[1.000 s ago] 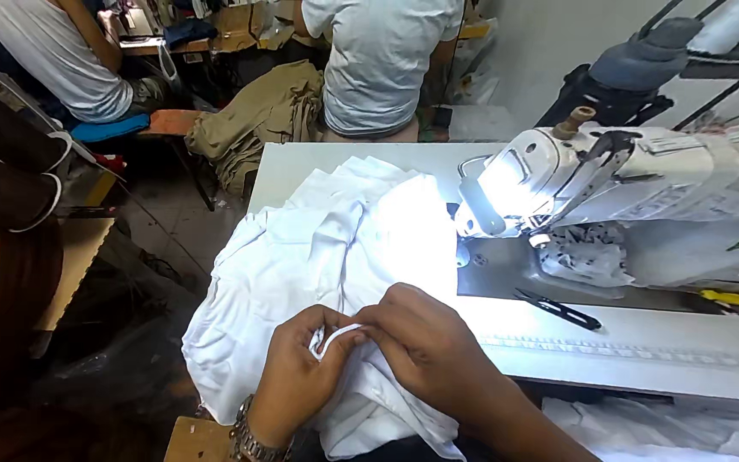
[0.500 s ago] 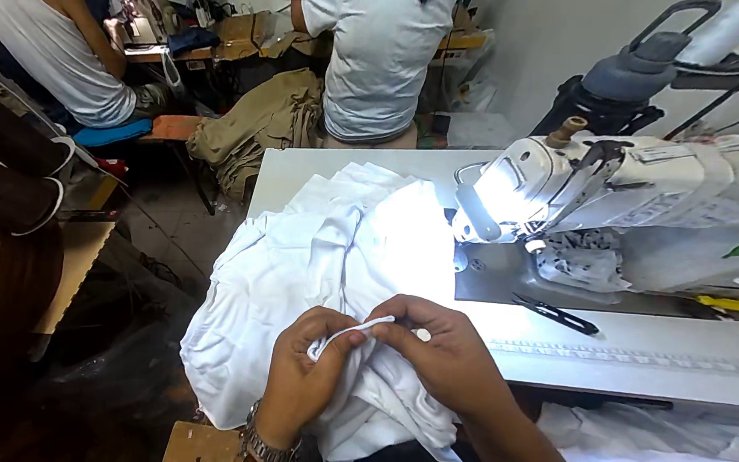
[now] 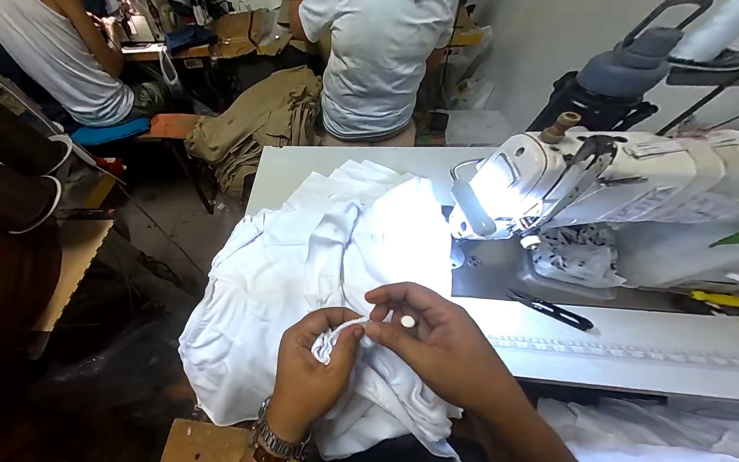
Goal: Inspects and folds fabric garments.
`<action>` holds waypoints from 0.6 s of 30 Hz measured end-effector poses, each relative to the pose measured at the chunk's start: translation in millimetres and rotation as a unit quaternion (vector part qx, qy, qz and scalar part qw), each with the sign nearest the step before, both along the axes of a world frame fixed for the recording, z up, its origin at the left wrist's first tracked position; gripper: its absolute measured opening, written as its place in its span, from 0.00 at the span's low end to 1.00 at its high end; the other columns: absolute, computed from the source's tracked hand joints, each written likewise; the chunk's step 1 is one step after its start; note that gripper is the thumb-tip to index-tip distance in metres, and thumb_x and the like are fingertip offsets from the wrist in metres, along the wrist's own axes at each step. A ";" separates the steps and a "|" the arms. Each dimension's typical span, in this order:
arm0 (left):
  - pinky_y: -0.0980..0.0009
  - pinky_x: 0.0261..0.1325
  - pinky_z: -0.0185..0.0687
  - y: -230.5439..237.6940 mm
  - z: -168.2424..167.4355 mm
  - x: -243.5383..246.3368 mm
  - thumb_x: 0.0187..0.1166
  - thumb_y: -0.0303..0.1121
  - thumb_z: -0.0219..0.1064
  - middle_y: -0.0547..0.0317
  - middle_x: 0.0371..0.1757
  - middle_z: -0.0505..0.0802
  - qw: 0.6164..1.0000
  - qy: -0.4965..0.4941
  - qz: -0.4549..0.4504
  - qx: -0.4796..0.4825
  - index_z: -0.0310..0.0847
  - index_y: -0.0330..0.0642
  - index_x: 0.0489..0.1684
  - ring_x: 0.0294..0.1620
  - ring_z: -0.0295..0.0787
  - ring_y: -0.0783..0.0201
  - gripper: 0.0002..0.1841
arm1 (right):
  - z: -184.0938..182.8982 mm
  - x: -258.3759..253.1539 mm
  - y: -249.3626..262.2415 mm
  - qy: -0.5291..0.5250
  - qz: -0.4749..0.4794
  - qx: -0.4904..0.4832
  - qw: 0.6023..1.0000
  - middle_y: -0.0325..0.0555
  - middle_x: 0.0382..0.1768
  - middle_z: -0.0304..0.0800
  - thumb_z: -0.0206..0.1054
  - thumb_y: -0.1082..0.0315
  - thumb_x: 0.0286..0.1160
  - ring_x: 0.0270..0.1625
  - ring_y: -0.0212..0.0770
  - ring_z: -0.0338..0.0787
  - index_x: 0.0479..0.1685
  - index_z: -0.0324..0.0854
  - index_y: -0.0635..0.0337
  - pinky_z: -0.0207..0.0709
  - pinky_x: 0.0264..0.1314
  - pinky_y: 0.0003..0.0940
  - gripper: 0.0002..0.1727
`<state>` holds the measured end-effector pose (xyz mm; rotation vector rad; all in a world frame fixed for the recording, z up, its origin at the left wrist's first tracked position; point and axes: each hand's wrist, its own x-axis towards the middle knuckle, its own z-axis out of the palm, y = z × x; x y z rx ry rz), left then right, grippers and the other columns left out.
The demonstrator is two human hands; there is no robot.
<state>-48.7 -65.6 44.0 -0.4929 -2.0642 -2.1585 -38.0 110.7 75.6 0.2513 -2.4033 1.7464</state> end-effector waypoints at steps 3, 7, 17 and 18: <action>0.80 0.37 0.86 0.5 -1.4 -0.5 0.74 0.27 0.72 0.66 0.32 0.94 1.000 -0.014 0.010 0.022 0.92 0.43 0.39 0.31 0.89 0.77 0.04 | 2.3 -2.0 9.0 -0.077 0.029 -0.055 0.995 0.33 0.36 0.91 0.77 0.63 0.63 0.33 0.29 0.89 0.56 0.88 0.46 0.85 0.33 0.23 0.18; 0.79 0.38 0.87 2.1 -5.6 -1.3 0.74 0.29 0.73 0.65 0.32 0.94 0.999 -0.010 0.014 0.051 0.93 0.43 0.38 0.32 0.89 0.75 0.03 | -4.3 1.5 5.5 -0.018 0.038 -0.093 0.995 0.38 0.43 0.87 0.65 0.68 0.77 0.32 0.31 0.84 0.58 0.90 0.49 0.83 0.33 0.23 0.15; 0.80 0.39 0.86 5.1 -8.1 0.1 0.72 0.29 0.73 0.67 0.31 0.93 0.997 -0.016 0.024 0.076 0.93 0.45 0.35 0.31 0.88 0.77 0.03 | -19.7 7.4 -23.9 0.159 -0.053 -0.104 0.980 0.39 0.44 0.93 0.74 0.73 0.71 0.44 0.31 0.93 0.64 0.88 0.60 0.91 0.50 0.25 0.20; 0.80 0.39 0.87 5.3 -8.5 0.5 0.71 0.28 0.73 0.67 0.31 0.94 0.997 -0.013 0.022 0.074 0.93 0.44 0.34 0.32 0.88 0.77 0.03 | -20.1 6.9 -24.6 0.163 -0.055 -0.104 0.980 0.39 0.44 0.94 0.74 0.74 0.71 0.44 0.31 0.94 0.64 0.88 0.61 0.91 0.50 0.25 0.20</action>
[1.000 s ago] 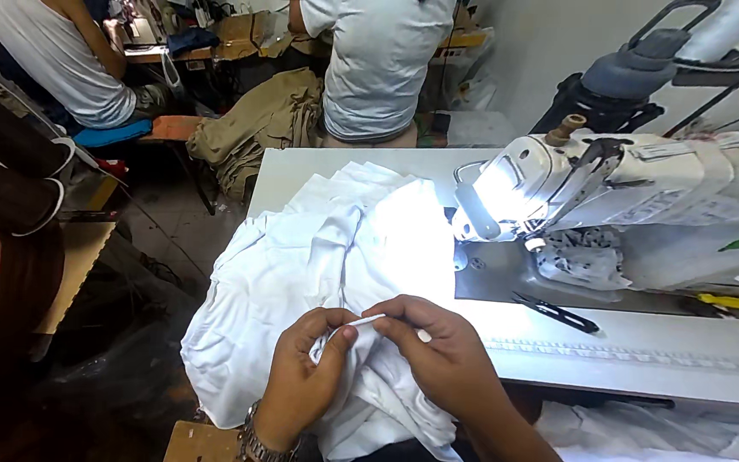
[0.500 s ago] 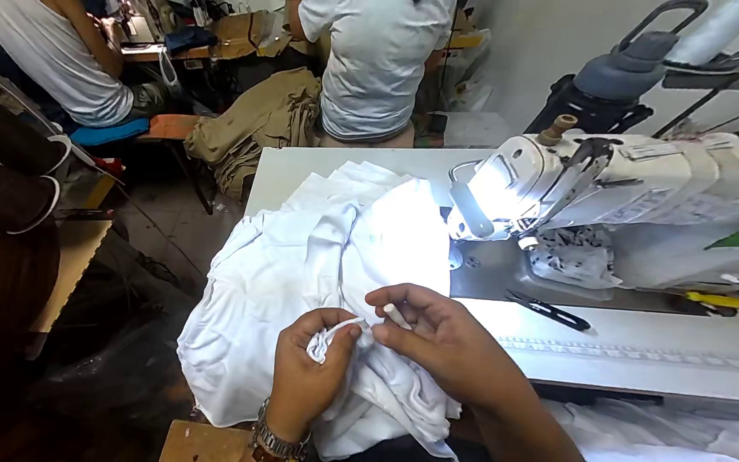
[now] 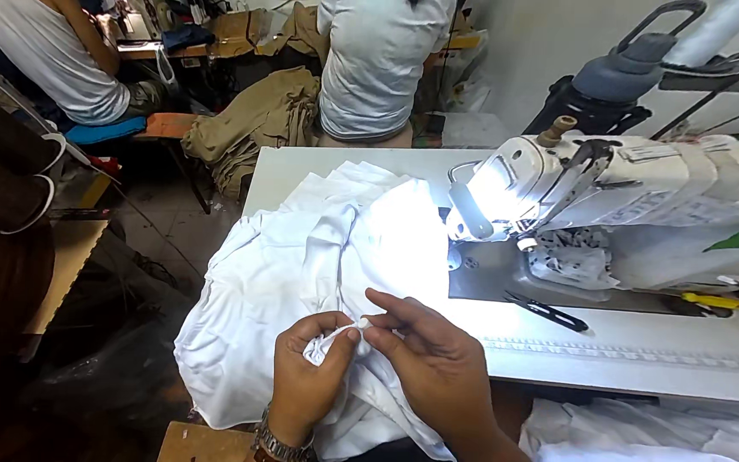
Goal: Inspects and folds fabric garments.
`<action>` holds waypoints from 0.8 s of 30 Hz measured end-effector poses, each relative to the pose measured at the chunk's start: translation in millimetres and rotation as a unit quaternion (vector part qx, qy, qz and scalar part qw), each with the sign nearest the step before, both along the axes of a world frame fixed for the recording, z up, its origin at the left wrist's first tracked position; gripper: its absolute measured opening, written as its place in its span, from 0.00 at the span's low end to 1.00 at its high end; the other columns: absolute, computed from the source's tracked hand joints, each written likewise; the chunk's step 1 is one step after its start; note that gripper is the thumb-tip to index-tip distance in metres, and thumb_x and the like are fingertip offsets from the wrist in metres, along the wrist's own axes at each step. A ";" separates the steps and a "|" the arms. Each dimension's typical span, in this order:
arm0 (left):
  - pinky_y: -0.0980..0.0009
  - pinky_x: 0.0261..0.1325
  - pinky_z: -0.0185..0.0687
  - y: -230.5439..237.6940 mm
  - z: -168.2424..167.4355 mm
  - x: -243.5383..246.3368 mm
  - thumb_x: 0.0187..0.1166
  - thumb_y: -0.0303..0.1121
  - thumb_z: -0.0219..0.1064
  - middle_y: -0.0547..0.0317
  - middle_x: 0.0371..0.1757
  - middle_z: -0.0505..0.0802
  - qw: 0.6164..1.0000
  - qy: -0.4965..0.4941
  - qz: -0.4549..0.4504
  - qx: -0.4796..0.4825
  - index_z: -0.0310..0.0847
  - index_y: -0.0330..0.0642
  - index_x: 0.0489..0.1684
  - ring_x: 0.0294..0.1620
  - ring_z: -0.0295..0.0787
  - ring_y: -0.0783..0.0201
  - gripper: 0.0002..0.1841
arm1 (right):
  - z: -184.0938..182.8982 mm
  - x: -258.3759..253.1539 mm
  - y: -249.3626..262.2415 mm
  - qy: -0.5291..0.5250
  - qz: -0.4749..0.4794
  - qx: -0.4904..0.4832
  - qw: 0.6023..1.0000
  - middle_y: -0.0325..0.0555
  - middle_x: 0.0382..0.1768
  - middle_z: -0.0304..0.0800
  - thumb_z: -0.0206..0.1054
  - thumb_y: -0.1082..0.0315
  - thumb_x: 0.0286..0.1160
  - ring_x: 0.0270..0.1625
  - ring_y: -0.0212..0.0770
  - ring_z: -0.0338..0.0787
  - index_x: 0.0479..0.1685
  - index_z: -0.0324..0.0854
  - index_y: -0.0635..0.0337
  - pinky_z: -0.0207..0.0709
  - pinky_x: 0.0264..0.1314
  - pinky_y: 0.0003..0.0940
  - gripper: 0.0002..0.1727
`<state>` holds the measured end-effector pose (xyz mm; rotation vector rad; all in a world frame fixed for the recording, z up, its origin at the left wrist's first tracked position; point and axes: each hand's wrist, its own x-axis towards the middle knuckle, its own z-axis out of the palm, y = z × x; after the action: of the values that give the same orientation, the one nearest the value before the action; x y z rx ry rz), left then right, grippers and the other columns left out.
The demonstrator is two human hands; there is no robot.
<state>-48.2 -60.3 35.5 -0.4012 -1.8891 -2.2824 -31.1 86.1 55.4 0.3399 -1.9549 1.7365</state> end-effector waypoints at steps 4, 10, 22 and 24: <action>0.80 0.39 0.87 2.8 -2.0 2.5 0.71 0.28 0.73 0.66 0.31 0.94 1.000 0.000 -0.002 0.001 0.93 0.43 0.34 0.32 0.89 0.77 0.03 | 5.3 -4.3 -3.1 0.015 -0.004 0.030 0.999 0.37 0.40 0.93 0.73 0.73 0.72 0.40 0.27 0.91 0.60 0.90 0.62 0.90 0.45 0.20 0.17; 0.79 0.40 0.87 0.6 -3.6 0.0 0.71 0.29 0.73 0.67 0.31 0.94 1.000 -0.010 0.001 -0.013 0.93 0.44 0.34 0.33 0.89 0.77 0.03 | 8.4 -11.8 -0.3 0.013 0.004 0.051 0.999 0.37 0.41 0.93 0.74 0.72 0.71 0.41 0.27 0.92 0.62 0.89 0.61 0.89 0.46 0.20 0.18; 0.79 0.40 0.88 2.5 -6.5 1.8 0.69 0.28 0.73 0.66 0.31 0.94 1.000 -0.014 0.006 -0.025 0.94 0.43 0.33 0.33 0.90 0.77 0.03 | 9.4 -13.1 -4.9 0.011 0.006 0.097 0.995 0.35 0.38 0.92 0.71 0.71 0.71 0.39 0.24 0.88 0.61 0.91 0.60 0.85 0.45 0.16 0.18; 0.79 0.41 0.87 5.0 -9.7 2.0 0.68 0.28 0.72 0.68 0.30 0.93 1.000 -0.003 -0.002 -0.028 0.93 0.43 0.31 0.34 0.89 0.78 0.03 | 11.3 -16.0 -8.4 0.004 0.018 0.096 0.995 0.35 0.38 0.91 0.71 0.71 0.72 0.40 0.24 0.88 0.63 0.89 0.62 0.85 0.45 0.17 0.19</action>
<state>-46.2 -55.3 25.9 -0.4050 -1.9605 -2.2398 -47.0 77.7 66.7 0.4506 -2.1263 1.5693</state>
